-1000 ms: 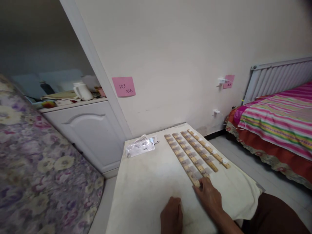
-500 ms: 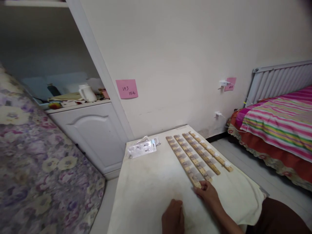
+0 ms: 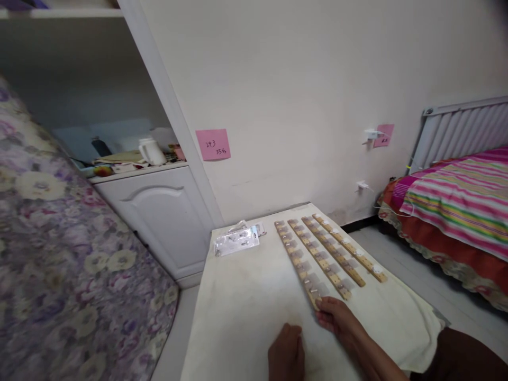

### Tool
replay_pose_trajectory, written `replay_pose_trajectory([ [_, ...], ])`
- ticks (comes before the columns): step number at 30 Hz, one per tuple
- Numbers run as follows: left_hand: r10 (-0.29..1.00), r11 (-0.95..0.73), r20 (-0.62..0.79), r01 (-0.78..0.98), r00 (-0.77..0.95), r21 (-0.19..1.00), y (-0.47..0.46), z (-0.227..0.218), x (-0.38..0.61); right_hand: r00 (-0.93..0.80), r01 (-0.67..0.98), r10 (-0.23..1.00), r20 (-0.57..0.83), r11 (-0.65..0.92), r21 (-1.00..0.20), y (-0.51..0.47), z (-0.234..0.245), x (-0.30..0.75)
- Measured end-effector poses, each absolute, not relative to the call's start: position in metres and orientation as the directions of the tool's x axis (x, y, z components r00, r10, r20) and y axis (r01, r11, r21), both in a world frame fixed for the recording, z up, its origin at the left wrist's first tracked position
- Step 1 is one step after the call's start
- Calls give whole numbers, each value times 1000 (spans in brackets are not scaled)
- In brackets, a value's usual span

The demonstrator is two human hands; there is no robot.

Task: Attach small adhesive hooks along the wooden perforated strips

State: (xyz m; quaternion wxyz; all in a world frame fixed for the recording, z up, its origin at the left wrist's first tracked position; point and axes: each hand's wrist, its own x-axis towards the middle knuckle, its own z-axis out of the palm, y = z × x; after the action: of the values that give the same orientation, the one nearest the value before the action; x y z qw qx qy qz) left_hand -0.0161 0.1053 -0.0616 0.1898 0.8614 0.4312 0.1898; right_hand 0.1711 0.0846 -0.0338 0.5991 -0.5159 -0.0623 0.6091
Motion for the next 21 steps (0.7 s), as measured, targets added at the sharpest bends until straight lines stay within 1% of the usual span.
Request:
replay_pose_trajectory([
  [6, 812, -554, 161, 655, 561, 514, 104, -58, -16, 179, -645, 819, -546, -321, -693, 88, -39, 167],
  [9, 818, -541, 171, 632, 550, 554, 103, -56, -17, 157, -613, 828, -539, -347, -710, 89, -42, 166],
  [13, 845, -484, 183, 572, 503, 662, 100, -56, -22, 125, -590, 849, -513, -352, -726, 83, -42, 162],
  [18, 922, -321, 160, 464, 353, 826, 94, -56, -23, 171, -579, 854, -492, -317, -751, 67, -38, 151],
  [21, 960, -217, 115, 419, 254, 882, 86, -51, -18, 162, -587, 871, -464, -293, -755, 53, -41, 138],
])
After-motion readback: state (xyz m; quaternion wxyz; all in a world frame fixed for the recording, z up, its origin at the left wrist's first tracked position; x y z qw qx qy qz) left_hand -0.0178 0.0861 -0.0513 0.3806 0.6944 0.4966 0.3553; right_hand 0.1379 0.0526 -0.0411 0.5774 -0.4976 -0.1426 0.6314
